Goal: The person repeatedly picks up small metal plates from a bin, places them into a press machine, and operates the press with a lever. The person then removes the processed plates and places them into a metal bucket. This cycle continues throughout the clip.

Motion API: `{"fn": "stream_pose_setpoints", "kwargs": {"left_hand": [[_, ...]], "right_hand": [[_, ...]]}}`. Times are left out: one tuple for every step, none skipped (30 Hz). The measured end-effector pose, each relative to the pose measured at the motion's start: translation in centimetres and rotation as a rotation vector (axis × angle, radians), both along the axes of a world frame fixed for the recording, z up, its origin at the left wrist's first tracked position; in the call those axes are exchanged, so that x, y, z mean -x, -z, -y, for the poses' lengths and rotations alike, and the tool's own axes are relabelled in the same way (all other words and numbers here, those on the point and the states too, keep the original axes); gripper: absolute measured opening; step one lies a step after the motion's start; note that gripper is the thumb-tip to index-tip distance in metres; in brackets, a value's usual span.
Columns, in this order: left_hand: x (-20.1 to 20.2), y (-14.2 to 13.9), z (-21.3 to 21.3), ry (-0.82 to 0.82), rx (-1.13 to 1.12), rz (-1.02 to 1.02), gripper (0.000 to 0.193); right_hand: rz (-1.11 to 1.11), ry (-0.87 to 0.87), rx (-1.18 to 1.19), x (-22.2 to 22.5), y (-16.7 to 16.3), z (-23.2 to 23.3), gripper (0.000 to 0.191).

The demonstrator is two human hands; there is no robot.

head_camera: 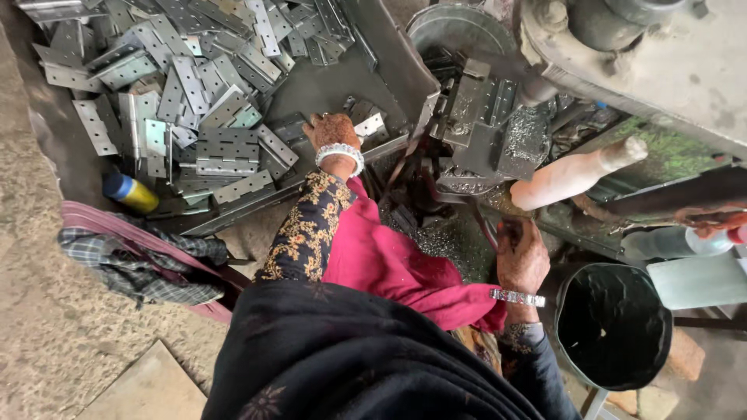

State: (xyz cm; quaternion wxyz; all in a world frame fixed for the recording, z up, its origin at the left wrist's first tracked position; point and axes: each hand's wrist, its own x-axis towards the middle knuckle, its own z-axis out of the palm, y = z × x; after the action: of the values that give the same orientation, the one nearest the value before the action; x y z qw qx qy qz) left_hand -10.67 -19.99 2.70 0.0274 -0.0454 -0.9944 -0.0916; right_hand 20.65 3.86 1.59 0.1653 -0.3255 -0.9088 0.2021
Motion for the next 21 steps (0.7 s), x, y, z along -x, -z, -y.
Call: {"fn": "stream_pose_setpoints", "kwargs": {"left_hand": [[0.1,0.1,0.3,0.011,-0.013,0.008,0.043],[0.1,0.0,0.7,0.023,-0.027,0.016,0.049],[0.0,-0.4,1.1,0.072,-0.136,-0.009,0.048],[-0.3,-0.9,1.4,0.127,-0.246,-0.041,0.047],[-0.7,-1.5,1.5,0.185,-0.354,-0.073,0.046],[-1.2,-2.2,1.3,0.223,-0.393,-0.103,0.039],[-2.0,-2.7,0.7,0.264,-0.433,-0.125,0.032],[-3.2,-3.1,-0.3,0.305,-0.473,-0.138,0.025],[-4.7,-3.3,-1.6,0.409,-0.544,-0.187,0.021],[-6.4,-3.3,-3.4,0.507,-0.616,-0.236,0.018],[-7.9,-3.1,-5.5,0.624,-0.525,-0.217,0.011],[-9.3,-2.7,-7.6,0.740,-0.432,-0.196,0.008],[-10.7,-2.1,-10.0,0.769,-0.281,-0.165,0.013],[-11.7,-1.4,-12.1,0.800,-0.130,-0.138,0.021],[-12.2,-0.7,-13.5,0.838,-0.161,-0.303,0.020],[-12.5,0.1,-14.6,0.870,-0.192,-0.476,0.019],[-12.7,0.7,-15.4,0.897,-0.220,-0.645,0.018],[-12.6,1.3,-15.9,0.895,-0.329,-0.500,0.029],[-12.5,1.7,-16.1,0.884,-0.434,-0.345,0.042],[-12.3,2.0,-16.1,0.865,-0.534,-0.192,0.055],[-12.1,2.0,-16.0,0.806,-0.461,-0.232,0.041]], "right_hand": [[0.049,-0.022,-0.026,0.0,-0.3,0.2,0.034],[0.097,-0.044,-0.053,0.2,-0.5,0.5,0.039],[0.145,-0.062,-0.082,0.4,-0.8,0.7,0.045],[0.122,-0.076,-0.075,0.6,-1.1,0.9,0.043],[0.097,-0.088,-0.067,0.9,-1.3,1.1,0.041],[0.073,-0.097,-0.059,1.2,-1.5,1.2,0.039],[0.107,-0.059,-0.036,1.4,-1.6,1.2,0.039],[0.150,-0.019,-0.012,1.6,-1.6,1.3,0.040],[0.194,0.021,0.009,1.7,-1.6,1.2,0.040],[0.183,0.030,0.044,1.7,-1.5,1.1,0.037],[0.175,0.033,0.082,1.7,-1.3,1.0,0.035],[0.167,0.036,0.120,1.5,-1.0,0.9,0.032],[0.176,0.037,0.122,1.3,-0.8,0.8,0.035],[0.184,0.040,0.121,1.1,-0.4,0.7,0.038],[0.181,0.044,0.115,0.9,-0.1,0.6,0.041],[0.228,0.013,0.132,0.8,0.2,0.6,0.043],[0.278,-0.020,0.154,0.8,0.5,0.5,0.046],[0.335,-0.055,0.181,0.8,0.8,0.3,0.049],[0.367,-0.082,0.154,0.9,1.1,0.1,0.053],[0.396,-0.114,0.128,1.1,1.3,-0.2,0.057],[0.418,-0.146,0.099,1.3,1.6,-0.7,0.061]]}}
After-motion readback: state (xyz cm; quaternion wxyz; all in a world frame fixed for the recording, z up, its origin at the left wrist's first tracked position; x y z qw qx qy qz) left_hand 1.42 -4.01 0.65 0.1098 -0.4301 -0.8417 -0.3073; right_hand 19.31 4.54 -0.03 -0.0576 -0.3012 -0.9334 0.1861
